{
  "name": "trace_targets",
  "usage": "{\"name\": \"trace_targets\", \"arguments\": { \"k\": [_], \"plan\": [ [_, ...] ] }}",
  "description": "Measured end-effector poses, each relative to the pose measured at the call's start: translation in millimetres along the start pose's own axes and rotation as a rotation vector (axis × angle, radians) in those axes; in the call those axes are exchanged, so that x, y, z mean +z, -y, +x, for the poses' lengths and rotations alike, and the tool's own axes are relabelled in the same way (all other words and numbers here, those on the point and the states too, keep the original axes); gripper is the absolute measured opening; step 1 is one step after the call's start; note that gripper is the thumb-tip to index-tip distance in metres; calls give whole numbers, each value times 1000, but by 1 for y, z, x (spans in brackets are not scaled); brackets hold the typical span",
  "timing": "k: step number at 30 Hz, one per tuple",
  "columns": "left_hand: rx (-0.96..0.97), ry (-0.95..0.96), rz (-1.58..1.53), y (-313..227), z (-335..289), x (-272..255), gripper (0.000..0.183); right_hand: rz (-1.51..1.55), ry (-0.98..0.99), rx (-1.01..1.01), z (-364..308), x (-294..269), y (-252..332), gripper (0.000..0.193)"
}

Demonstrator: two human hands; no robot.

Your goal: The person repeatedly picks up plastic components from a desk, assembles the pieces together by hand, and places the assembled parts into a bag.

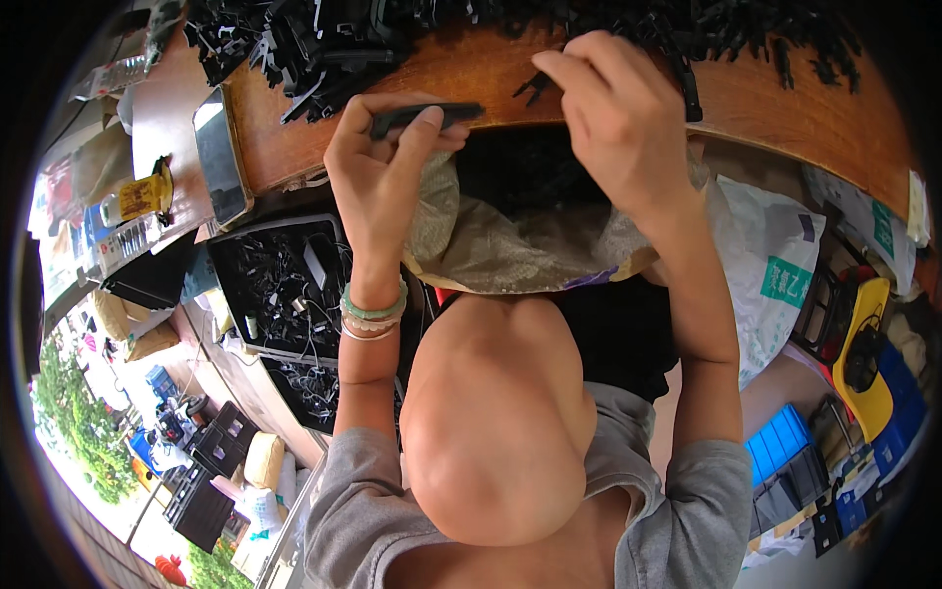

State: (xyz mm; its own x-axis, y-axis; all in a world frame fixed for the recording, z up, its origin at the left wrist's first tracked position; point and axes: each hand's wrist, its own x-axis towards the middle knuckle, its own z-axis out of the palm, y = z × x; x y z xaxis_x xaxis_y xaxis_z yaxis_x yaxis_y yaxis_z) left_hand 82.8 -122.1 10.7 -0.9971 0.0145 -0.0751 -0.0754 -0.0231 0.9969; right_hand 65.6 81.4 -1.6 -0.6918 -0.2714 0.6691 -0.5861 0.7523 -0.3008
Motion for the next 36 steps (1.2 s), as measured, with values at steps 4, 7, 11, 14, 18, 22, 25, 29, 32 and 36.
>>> {"name": "trace_targets", "arguments": {
  "k": [4, 7, 11, 14, 18, 22, 25, 29, 32, 36],
  "plan": [
    [98, 1, -31, 0, 1, -1, 9, -34, 196, 87, -5, 7, 19, 29],
    [17, -58, -135, -5, 0, 0, 11, -2, 219, 103, -2, 5, 25, 28],
    [-48, -28, -62, -8, -1, -8, 13, 28, 242, 120, -10, 2, 27, 27],
    [-49, 6, -49, -8, -1, -10, 15, 88, 211, 93, -20, -1, 29, 25],
    [-132, 118, -178, -10, 0, -5, 20, 547, 213, 359, -15, -20, 47, 20],
    [-261, 257, -133, -21, -2, -1, 23, 882, 272, 559, -7, -25, 52, 13],
    [-242, 316, -129, -25, -5, 2, 23, 963, 204, 649, -11, -21, 49, 11],
    [-38, 365, 94, -28, -15, 9, 26, 977, 112, 666, -15, -18, 51, 11],
    [162, 340, 274, -19, -16, 10, 31, 1087, 41, 722, -22, -14, 54, 11],
    [279, 309, 338, -20, -15, 4, 31, 757, -75, 522, -15, -9, 51, 25]
  ]
}}
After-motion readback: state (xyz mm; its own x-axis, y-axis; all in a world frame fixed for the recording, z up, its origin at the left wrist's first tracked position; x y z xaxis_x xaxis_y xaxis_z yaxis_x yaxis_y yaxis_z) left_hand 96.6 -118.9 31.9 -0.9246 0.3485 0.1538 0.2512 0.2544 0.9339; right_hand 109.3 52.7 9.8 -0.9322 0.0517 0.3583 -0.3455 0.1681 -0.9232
